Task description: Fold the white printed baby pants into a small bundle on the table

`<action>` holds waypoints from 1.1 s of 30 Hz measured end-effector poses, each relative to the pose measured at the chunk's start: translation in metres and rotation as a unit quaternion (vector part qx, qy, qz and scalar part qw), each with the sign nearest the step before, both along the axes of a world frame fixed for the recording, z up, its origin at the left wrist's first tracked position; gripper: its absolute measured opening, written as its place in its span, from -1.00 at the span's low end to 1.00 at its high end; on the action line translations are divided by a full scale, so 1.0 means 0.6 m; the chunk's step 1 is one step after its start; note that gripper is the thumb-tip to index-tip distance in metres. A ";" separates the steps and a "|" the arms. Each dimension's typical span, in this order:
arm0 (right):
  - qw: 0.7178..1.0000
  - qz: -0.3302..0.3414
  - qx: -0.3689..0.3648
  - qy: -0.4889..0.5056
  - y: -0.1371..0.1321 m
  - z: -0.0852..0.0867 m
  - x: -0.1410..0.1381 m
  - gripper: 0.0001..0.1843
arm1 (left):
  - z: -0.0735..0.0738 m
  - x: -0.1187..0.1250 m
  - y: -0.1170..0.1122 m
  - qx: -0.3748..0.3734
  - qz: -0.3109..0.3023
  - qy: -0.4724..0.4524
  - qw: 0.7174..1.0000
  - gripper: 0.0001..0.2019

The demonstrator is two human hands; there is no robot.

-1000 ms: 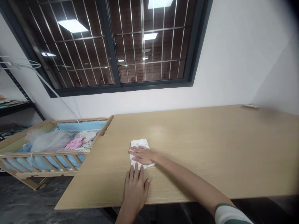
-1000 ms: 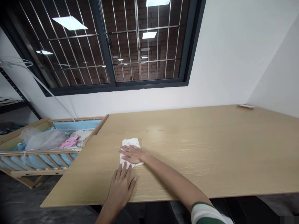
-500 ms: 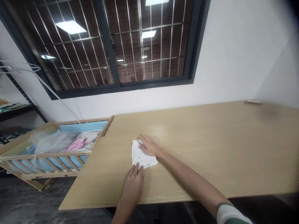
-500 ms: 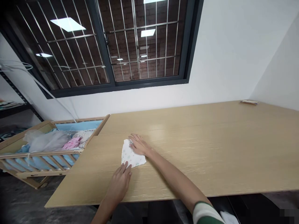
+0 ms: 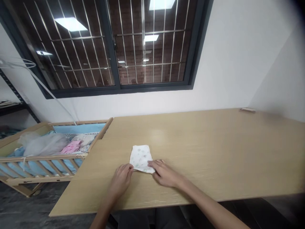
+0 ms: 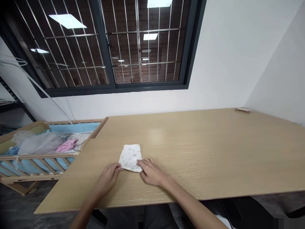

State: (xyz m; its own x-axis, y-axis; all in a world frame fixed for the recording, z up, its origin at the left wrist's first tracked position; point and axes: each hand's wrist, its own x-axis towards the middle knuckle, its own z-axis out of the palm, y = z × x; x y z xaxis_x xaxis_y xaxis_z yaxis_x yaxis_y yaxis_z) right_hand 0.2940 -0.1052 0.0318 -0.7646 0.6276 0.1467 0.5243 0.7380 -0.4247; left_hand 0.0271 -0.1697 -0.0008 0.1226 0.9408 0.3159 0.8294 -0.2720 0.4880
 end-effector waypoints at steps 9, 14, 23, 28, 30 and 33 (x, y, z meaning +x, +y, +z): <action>0.987 -0.081 -0.065 0.125 0.087 0.008 -0.040 -0.67 | 0.024 -0.034 0.066 -0.045 0.029 -0.145 0.988 -0.74; 0.968 -0.208 -0.068 0.127 0.158 -0.010 -0.077 -0.75 | 0.041 -0.032 0.167 -0.030 0.085 -0.139 0.986 -0.74; 0.951 -0.287 -0.012 0.115 0.178 -0.057 -0.095 -0.58 | -0.002 0.008 0.216 -0.006 0.171 -0.056 0.984 -0.73; 0.959 -0.234 0.146 0.061 0.166 -0.027 -0.122 -0.51 | 0.000 0.029 0.207 0.049 0.162 -0.031 0.985 -0.48; 0.973 -0.145 0.169 0.055 0.160 -0.028 -0.132 -0.48 | -0.007 0.041 0.201 0.054 0.114 -0.018 0.992 -0.37; 0.985 -0.039 0.162 0.035 0.156 -0.045 -0.137 -0.45 | -0.029 0.055 0.193 0.019 0.046 0.020 0.999 -0.25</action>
